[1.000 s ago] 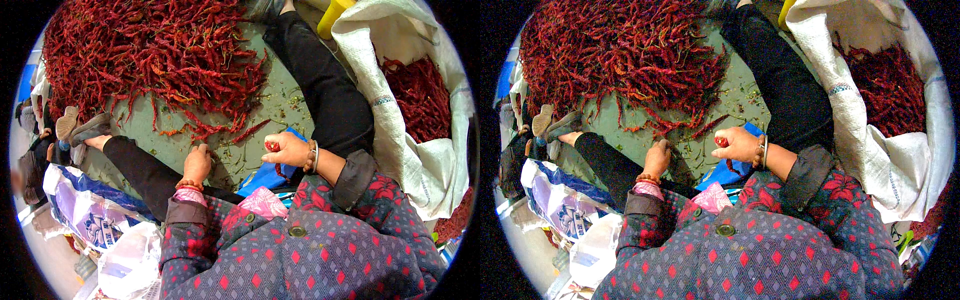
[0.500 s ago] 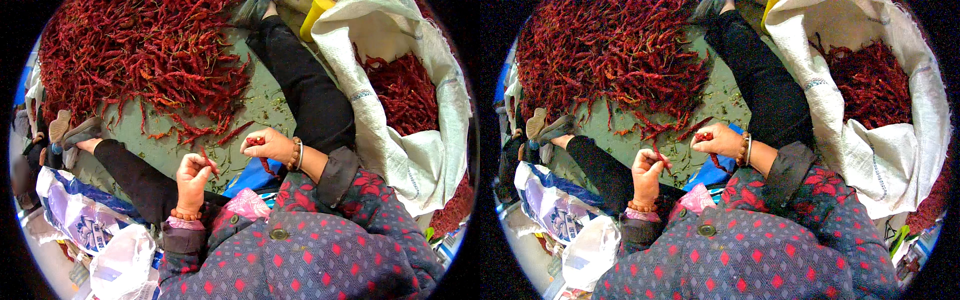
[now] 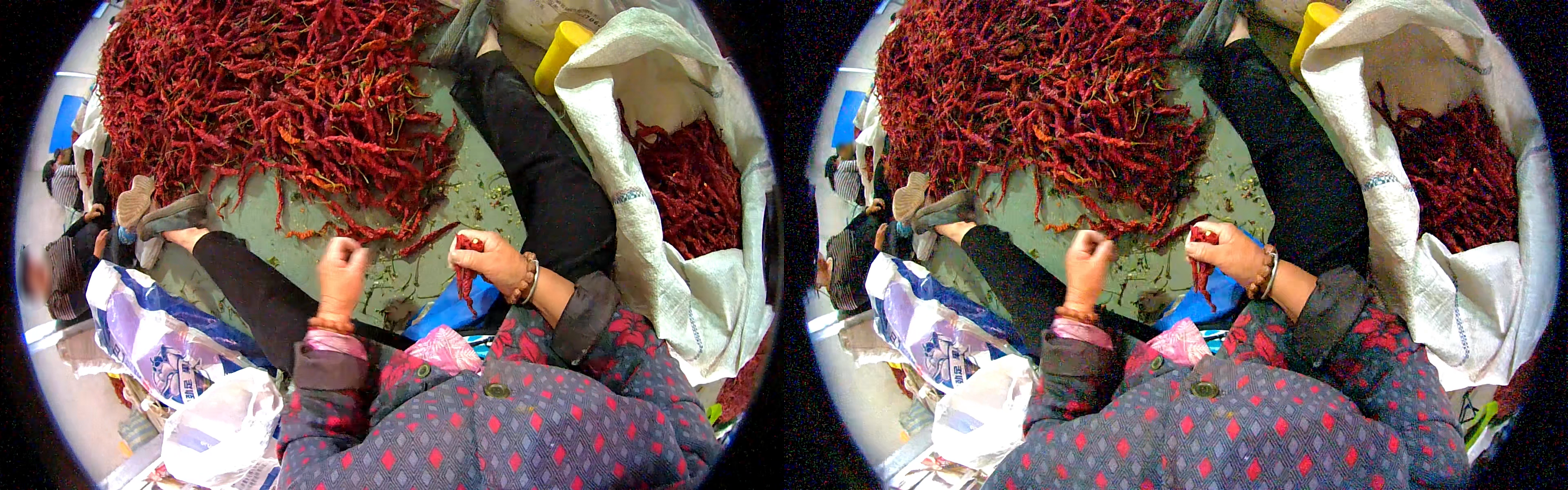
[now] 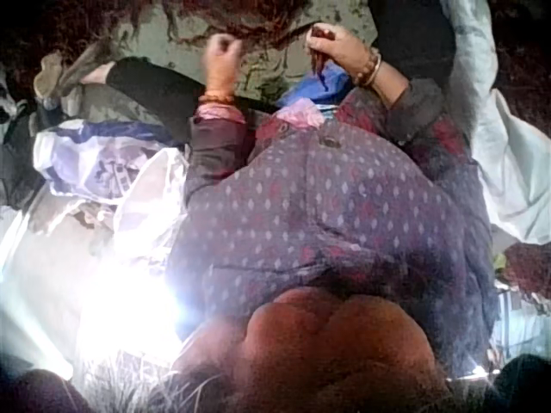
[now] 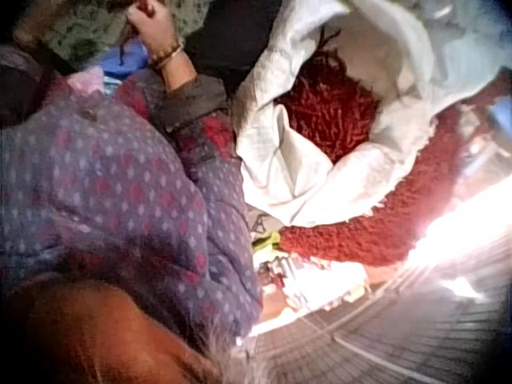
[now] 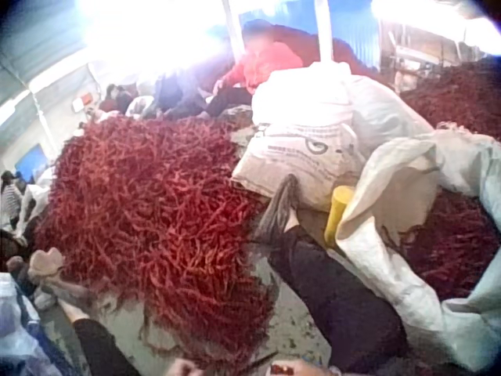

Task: The person sits on the floor and repeatedly picks up dried red chilies, removes the stems by hand, and drops the de-stemmed chilies into a large white sack. The workspace contains large piles of chilies and several sacks.

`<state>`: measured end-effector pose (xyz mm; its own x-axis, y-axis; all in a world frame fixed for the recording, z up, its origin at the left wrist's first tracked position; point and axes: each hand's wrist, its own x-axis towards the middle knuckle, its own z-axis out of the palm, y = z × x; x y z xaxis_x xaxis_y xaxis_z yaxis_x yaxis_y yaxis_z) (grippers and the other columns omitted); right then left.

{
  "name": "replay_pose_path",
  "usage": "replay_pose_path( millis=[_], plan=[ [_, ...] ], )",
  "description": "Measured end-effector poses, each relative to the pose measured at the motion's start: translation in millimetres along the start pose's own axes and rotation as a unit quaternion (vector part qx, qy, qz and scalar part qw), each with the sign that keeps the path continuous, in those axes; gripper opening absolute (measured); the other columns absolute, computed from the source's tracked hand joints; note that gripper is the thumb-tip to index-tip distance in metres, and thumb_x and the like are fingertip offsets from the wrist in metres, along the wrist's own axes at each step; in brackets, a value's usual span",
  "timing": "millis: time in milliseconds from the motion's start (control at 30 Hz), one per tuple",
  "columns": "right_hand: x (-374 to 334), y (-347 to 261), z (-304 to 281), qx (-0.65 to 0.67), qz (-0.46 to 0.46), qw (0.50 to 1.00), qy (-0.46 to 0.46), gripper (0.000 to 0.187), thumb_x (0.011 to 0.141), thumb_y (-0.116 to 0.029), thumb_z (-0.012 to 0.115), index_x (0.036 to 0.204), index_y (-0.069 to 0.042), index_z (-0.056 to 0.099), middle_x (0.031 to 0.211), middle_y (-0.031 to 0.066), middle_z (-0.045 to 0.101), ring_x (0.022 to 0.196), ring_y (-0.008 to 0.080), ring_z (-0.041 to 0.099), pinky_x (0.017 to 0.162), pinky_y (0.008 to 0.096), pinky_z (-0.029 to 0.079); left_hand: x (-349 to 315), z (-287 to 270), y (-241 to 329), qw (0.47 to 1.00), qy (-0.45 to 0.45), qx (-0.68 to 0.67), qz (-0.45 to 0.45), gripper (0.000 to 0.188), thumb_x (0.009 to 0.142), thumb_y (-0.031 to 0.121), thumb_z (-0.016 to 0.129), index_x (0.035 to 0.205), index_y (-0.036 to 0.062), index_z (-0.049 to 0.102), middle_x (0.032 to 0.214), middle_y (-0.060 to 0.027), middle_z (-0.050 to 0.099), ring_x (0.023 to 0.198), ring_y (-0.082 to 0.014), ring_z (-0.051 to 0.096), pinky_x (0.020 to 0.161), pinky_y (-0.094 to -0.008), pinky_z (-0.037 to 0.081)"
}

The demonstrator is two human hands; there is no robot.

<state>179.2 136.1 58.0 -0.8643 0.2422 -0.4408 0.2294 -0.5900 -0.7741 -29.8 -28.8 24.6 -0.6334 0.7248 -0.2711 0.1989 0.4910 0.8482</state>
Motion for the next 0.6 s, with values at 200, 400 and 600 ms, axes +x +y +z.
replay_pose_path(
  millis=[200, 400, 600],
  plan=[
    [2, 1, -3, -0.003, -0.007, 1.000, -0.005, 0.010, 0.080, -0.012, 0.053, 0.085, -0.003, 0.052, 0.074, 0.0036, 0.056, 0.069, 0.0087, 0.052, 0.062, 0.0221, 0.043, 41, -61, -25, 0.892, 0.057, 0.449, 0.010, 0.014, 0.073, 0.012, 0.052, 0.086, 0.0097, 0.048, 0.083, -0.0144, 0.054, 0.074, -0.0352, 0.054, 0.062, -0.0421, 0.044],
    [-4, -2, -4, 0.007, 0.006, 1.000, 0.024, 0.010, 0.078, -0.013, 0.056, 0.081, -0.005, 0.051, 0.071, -0.0006, 0.052, 0.065, 0.0068, 0.048, 0.060, 0.0210, 0.040, 47, -75, -39, 0.857, 0.058, 0.507, 0.072, 0.014, 0.072, 0.013, 0.056, 0.083, 0.0070, 0.049, 0.084, -0.0142, 0.050, 0.079, -0.0345, 0.051, 0.065, -0.0428, 0.043],
    [-15, 0, -1, 0.008, -0.046, 0.995, 0.084, 0.015, 0.078, -0.017, 0.059, 0.071, -0.008, 0.049, 0.064, -0.0028, 0.049, 0.057, 0.0051, 0.044, 0.053, 0.0202, 0.037, 30, -89, -27, 0.904, 0.096, 0.416, 0.031, 0.014, 0.073, 0.014, 0.057, 0.081, 0.0057, 0.050, 0.084, -0.0150, 0.048, 0.081, -0.0347, 0.050, 0.066, -0.0424, 0.042]
  ],
)
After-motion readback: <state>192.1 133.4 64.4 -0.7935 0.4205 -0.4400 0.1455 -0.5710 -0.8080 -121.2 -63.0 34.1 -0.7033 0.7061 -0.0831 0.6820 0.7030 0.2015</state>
